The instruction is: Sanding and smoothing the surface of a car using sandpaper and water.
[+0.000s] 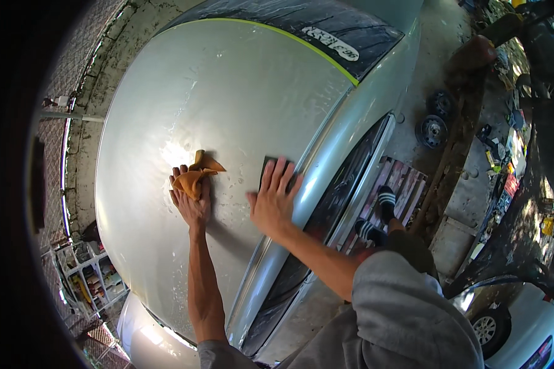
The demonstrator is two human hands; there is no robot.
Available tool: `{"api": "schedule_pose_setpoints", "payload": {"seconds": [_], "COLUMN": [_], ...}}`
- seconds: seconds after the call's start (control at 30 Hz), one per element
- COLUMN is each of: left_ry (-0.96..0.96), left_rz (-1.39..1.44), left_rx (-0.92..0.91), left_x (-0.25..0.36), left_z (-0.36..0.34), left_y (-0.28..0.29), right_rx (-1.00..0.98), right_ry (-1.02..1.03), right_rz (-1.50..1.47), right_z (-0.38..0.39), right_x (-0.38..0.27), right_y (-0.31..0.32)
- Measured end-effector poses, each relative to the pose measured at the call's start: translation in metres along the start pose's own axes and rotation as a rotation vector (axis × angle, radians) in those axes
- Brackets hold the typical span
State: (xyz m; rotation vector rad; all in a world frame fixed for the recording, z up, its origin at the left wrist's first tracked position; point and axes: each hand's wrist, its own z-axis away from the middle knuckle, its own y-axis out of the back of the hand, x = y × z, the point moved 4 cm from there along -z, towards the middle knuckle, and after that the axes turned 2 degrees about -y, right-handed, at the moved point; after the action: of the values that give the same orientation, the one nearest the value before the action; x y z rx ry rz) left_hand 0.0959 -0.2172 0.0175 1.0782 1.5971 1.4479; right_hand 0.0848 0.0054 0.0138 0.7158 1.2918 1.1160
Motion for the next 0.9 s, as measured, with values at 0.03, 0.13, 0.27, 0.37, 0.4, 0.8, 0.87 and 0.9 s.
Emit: {"api": "schedule_pose_setpoints", "payload": {"seconds": [0.03, 0.13, 0.27, 0.37, 0.4, 0.8, 0.87, 0.9], "left_ry": [0.007, -0.008, -0.019, -0.011, -0.015, -0.054, -0.066, -0.066], "left_rz": [0.023, 0.027, 0.021, 0.06, 0.056, 0.019, -0.019, -0.002], "left_rx": [0.005, 0.0, 0.019, 0.007, 0.009, 0.009, -0.024, -0.003], "left_x": [-0.002, 0.003, 0.0, 0.0, 0.0, -0.008, -0.007, -0.005], "left_z": [0.002, -0.001, 0.001, 0.003, 0.003, 0.002, 0.0, -0.001], "left_y": [0.0, 0.004, 0.004, 0.003, 0.005, 0.0, -0.002, -0.002], "right_rx": [0.003, 0.208, 0.184, 0.15, 0.152, 0.137, 0.112, 0.143], "right_ry": [-0.001, -0.029, -0.104, 0.018, 0.016, -0.186, 0.003, -0.087], "right_rz": [0.001, 0.003, -0.024, -0.069, -0.074, -0.016, -0.076, -0.179], "right_z": [-0.013, -0.063, -0.067, -0.085, -0.104, -0.163, -0.163, -0.196], "right_x": [0.009, 0.037, 0.044, 0.061, 0.064, 0.104, 0.113, 0.133], "right_y": [-0.002, 0.003, 0.002, 0.005, 0.008, 0.017, 0.019, 0.03]}}
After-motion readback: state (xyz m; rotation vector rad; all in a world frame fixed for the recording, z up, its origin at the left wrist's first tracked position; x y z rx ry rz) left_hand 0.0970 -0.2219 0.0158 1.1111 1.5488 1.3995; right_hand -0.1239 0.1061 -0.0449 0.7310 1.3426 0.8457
